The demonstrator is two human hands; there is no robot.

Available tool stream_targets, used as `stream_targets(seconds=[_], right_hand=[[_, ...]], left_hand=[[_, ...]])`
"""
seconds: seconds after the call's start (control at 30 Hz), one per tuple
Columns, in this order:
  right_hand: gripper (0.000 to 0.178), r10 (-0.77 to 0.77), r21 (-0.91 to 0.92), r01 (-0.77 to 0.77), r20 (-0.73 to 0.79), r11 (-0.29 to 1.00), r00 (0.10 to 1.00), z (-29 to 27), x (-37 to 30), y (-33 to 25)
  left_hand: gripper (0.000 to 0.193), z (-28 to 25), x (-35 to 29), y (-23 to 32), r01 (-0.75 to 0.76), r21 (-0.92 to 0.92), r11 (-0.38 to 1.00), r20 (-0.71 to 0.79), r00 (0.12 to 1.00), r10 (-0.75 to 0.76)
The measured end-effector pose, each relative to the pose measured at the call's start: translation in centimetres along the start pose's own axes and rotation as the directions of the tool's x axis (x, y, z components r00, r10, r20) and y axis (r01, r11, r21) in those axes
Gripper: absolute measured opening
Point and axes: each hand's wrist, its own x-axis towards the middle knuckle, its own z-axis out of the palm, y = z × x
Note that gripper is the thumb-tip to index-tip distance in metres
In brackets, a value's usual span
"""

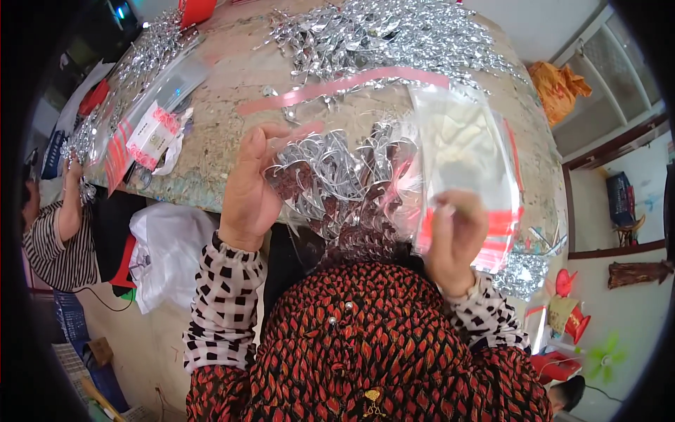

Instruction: Packaging silver tinsel decorations into plastic bags.

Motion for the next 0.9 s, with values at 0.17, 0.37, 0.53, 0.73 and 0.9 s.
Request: stream_targets(seconds=[0.17,0.37,0.53,0.73,0.9], right_hand=[[0.041,0.087,0.187,-0.182,0.428,0.965,0.9,1.9,-2.6,-2.0],[0.049,0.196,0.399,-0.343,0.365,0.85,0.91,3.6,-3.3,-2.6],[0.038,-0.077,0.117,0.024,0.474,0.993,0.877,2.9,-0.7,-2.7],[0.026,-0.181,-0.17,0.245,0.322,0.954,0.929,4.4,0.0,-3.1],[0.024,-0.162,-0.001,0.171,0.3,0.985,0.94,5.2,-0.1,-2.5]], left_hand=[[0.074,1.2,0.0,-0.3,0.061,-0.079,0.995,0.061,0.997,-0.056],[0.099,1.3,-0.3,-1.9,0.18,-0.114,0.977,0.247,0.958,-0.148],[0.102,1.0,-0.6,-2.1,0.239,-0.122,0.963,0.3,0.934,-0.194],[0.102,2.5,-1.3,-3.0,0.234,-0.181,0.955,0.232,0.954,-0.19],[0.101,1.9,-0.9,-3.1,0.149,-0.211,0.966,0.117,0.985,-0.127]])
